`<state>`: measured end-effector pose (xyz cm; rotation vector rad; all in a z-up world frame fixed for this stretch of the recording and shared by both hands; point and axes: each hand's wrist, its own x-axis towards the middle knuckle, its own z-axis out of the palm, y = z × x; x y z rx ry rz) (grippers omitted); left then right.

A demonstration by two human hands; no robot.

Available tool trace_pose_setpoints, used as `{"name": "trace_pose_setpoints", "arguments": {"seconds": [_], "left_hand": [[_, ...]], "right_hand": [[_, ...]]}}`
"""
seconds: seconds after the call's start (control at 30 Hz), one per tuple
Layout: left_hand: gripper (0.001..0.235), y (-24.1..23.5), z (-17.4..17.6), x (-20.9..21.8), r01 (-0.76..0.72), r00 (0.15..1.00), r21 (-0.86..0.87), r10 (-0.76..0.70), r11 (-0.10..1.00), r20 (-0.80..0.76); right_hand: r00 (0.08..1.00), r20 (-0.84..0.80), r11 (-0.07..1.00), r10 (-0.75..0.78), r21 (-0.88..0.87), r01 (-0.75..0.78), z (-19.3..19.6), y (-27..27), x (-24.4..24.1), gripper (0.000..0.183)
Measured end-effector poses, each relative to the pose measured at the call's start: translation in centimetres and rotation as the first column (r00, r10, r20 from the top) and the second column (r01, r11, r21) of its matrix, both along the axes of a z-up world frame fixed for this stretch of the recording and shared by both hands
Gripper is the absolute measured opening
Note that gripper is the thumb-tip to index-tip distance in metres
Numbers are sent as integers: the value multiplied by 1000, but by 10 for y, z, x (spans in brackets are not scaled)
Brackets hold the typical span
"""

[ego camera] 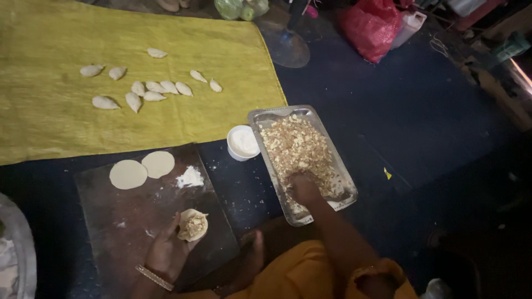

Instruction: The person prepares dumplings by placing filling onto circular dough pieces, folding them into a crescent shape, and sealing the edges. The finished dumplings are placed on a yellow cloth.

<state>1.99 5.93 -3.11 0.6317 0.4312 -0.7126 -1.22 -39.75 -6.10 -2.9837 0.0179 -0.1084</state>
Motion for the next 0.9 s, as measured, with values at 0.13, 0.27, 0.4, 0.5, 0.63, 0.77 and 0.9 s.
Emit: {"name": "trace_pose_setpoints", "arguments": {"seconds": [0.13, 0.27, 0.4, 0.5, 0.63, 0.77, 0.9], "left_hand": [[47, -2, -6, -1, -24, 1000, -35, 24, 999, -17], [46, -4, -6, 1, -13, 999, -16, 12, 1000, -46], [49, -12, -2, 1, 1, 998, 54, 2, 999, -63], [49, -15, -9, 0, 15, 997, 24, -13, 1000, -80], [46, -19, -7, -4, 23, 996, 13, -22, 1000, -87], [45, -18, 13, -10, 94, 994, 125, -86, 988, -68], [40, -16, 21, -8, 135, 991, 165, -133, 977, -19]], "right_hand": [[1000, 15, 997, -22, -78, 23, -32, -19, 1, 24], [992, -20, 989, -128, -75, 127, -22, -41, 3, 10], [925, -32, 714, -378, 626, 313, 51, 9, -1, 27], [925, -222, 730, -308, 569, 379, 109, 92, 11, 12], [959, -245, 679, 142, 729, 86, 139, 200, 19, 14], [940, 60, 801, 337, 506, -319, 133, 269, 12, 21], [926, -125, 887, 355, 359, -292, 112, 282, 10, 11]]}}
